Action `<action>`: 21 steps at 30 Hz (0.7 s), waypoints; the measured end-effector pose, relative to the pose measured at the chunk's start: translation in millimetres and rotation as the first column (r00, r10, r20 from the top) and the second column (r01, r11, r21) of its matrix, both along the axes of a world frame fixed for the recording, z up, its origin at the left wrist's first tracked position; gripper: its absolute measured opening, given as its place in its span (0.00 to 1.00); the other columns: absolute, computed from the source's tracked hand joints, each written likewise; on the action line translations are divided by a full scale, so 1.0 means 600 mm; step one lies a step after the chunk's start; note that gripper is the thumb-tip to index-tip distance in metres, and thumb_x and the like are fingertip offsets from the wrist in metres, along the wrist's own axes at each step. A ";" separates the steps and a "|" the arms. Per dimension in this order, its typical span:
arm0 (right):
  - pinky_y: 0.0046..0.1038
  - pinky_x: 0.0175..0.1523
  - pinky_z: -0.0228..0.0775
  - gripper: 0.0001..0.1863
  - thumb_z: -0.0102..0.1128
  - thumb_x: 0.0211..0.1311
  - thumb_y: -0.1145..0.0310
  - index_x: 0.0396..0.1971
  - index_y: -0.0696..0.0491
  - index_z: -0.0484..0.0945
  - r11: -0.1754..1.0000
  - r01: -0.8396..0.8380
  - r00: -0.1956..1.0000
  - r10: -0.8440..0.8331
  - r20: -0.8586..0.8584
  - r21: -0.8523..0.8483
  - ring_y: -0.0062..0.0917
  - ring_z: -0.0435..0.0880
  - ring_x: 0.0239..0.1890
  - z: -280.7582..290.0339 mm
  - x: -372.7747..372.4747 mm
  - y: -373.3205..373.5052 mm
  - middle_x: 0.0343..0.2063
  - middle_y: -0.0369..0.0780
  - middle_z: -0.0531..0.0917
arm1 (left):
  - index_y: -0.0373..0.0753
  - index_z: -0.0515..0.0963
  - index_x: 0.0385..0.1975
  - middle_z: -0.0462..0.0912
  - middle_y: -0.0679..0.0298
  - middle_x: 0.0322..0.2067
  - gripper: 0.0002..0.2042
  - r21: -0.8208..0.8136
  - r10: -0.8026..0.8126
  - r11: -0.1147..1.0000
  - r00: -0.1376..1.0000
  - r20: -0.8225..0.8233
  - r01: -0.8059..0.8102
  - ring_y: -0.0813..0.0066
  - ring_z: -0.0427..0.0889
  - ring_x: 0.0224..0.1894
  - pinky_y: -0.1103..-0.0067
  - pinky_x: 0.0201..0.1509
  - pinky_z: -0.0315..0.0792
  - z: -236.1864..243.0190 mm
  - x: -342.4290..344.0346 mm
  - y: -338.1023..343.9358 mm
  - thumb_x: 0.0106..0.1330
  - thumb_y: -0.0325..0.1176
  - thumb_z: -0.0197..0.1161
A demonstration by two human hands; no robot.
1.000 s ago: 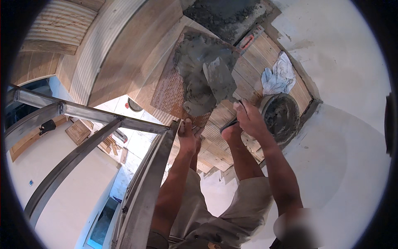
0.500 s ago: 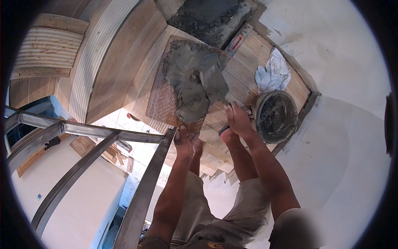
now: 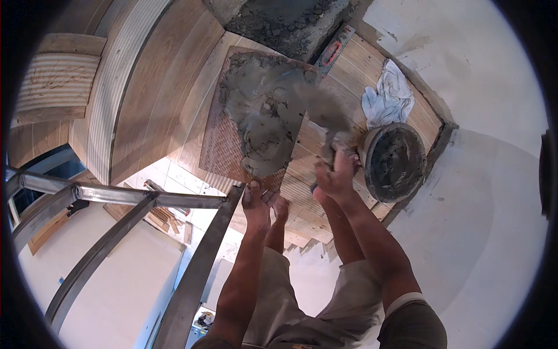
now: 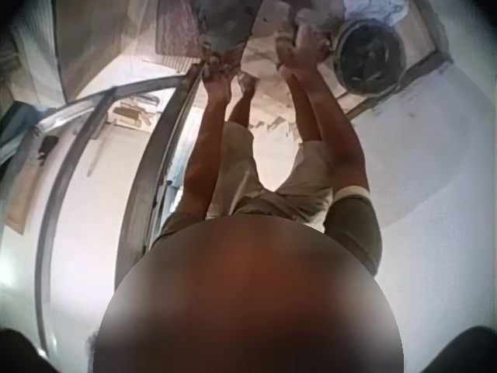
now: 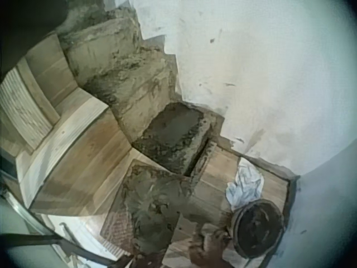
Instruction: The recorder is applying mortar and setting tiles on a concrete staircase.
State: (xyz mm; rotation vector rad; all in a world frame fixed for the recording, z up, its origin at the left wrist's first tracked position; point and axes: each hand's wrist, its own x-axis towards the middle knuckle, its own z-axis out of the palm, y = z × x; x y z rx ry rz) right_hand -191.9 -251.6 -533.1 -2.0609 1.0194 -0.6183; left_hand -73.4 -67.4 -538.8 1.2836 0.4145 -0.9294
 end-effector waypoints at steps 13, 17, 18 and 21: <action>0.45 0.60 0.68 0.33 0.66 0.46 0.72 0.56 0.61 0.69 0.981 -0.193 0.980 0.193 -0.047 0.023 0.54 0.73 0.55 -0.293 0.039 0.025 0.52 0.56 0.74 | 0.40 0.62 0.63 0.73 0.57 0.58 0.24 -0.012 -0.115 0.993 0.993 -0.027 0.114 0.61 0.78 0.55 0.60 0.59 0.75 -0.004 0.014 0.017 0.75 0.47 0.53; 0.45 0.59 0.67 0.31 0.65 0.49 0.72 0.57 0.60 0.69 0.815 0.122 0.980 -0.188 0.059 0.566 0.54 0.74 0.53 -0.374 -0.171 0.018 0.48 0.58 0.75 | 0.40 0.62 0.64 0.72 0.57 0.59 0.25 -0.106 -0.087 0.992 0.988 -0.126 0.074 0.60 0.77 0.57 0.59 0.60 0.74 -0.027 -0.047 -0.045 0.74 0.48 0.53; 0.43 0.54 0.70 0.27 0.63 0.54 0.69 0.55 0.59 0.70 0.927 0.047 0.991 0.002 -0.131 0.373 0.52 0.77 0.47 -0.315 -0.102 0.085 0.45 0.56 0.78 | 0.41 0.62 0.64 0.72 0.57 0.59 0.25 -0.019 -0.083 0.996 0.995 -0.056 0.082 0.60 0.77 0.57 0.59 0.60 0.74 -0.028 -0.002 0.004 0.74 0.47 0.54; 0.41 0.48 0.73 0.21 0.59 0.59 0.66 0.51 0.59 0.71 0.982 -0.058 0.917 0.123 -0.380 0.179 0.51 0.81 0.41 -0.177 -0.141 0.123 0.41 0.54 0.81 | 0.40 0.64 0.61 0.74 0.58 0.53 0.22 -0.023 -0.051 0.999 0.998 -0.048 0.050 0.61 0.79 0.53 0.61 0.56 0.76 -0.003 0.001 0.008 0.74 0.45 0.54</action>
